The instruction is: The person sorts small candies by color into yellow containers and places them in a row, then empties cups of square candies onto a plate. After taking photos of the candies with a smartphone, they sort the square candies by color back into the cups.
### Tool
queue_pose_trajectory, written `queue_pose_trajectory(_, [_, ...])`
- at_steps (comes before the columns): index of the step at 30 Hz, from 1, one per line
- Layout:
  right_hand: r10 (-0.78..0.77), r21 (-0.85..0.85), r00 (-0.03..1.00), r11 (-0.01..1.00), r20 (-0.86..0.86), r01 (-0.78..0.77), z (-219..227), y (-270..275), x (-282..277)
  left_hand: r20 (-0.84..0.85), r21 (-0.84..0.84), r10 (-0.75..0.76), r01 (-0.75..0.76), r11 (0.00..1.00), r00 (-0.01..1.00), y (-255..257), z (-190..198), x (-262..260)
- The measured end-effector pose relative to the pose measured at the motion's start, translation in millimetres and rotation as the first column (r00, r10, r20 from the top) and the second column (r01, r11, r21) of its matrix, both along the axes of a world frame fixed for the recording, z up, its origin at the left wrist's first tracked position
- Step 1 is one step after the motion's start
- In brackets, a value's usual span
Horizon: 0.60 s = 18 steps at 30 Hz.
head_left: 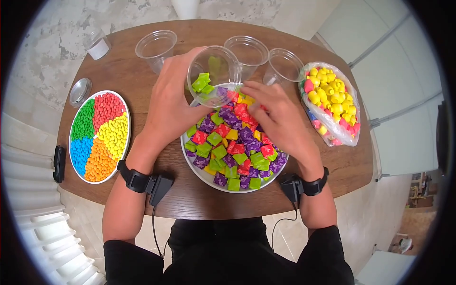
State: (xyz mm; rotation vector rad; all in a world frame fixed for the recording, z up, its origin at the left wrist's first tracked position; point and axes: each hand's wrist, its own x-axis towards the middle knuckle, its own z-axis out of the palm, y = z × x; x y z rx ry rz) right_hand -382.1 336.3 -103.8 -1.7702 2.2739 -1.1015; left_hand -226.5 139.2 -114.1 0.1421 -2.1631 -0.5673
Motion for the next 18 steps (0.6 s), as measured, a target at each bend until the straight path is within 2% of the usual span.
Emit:
queue_pose_trajectory(2, [0.076,-0.003,0.994,0.997,-0.083,-0.076,-10,-6,1,0.001,-0.001,-0.008,0.008,1.000,1.000,1,1,0])
queue_pose_trajectory(7, [0.065,-0.035,0.991,0.997,-0.120,-0.070,-18,-13,2,0.016,-0.005,-0.009,0.009,1.000,1.000,1,2,2])
queue_pose_trajectory(9, [0.011,0.023,1.000,1.000,0.023,-0.011,-16,-12,0,0.024,-0.007,-0.022,0.023,1.000,0.999,0,1,2])
queue_pose_trajectory(10, [0.012,0.023,1.000,1.000,0.022,-0.013,-16,-12,-2,0.023,-0.007,-0.021,0.021,1.000,1.000,1,1,2])
queue_pose_trajectory(12, [-0.008,-0.011,0.990,1.000,0.139,0.010,-18,-11,-8,0.062,0.006,-0.023,0.023,1.000,0.998,3,2,3])
queue_pose_trajectory(16, [-0.054,-0.040,0.994,0.998,0.091,0.058,-17,-9,-13,0.072,0.008,-0.046,0.045,0.999,0.996,6,2,4])
queue_pose_trajectory(18, [-0.120,-0.145,0.989,0.981,0.092,0.132,-16,-7,-12,0.087,0.011,-0.052,0.051,0.999,0.995,5,0,4])
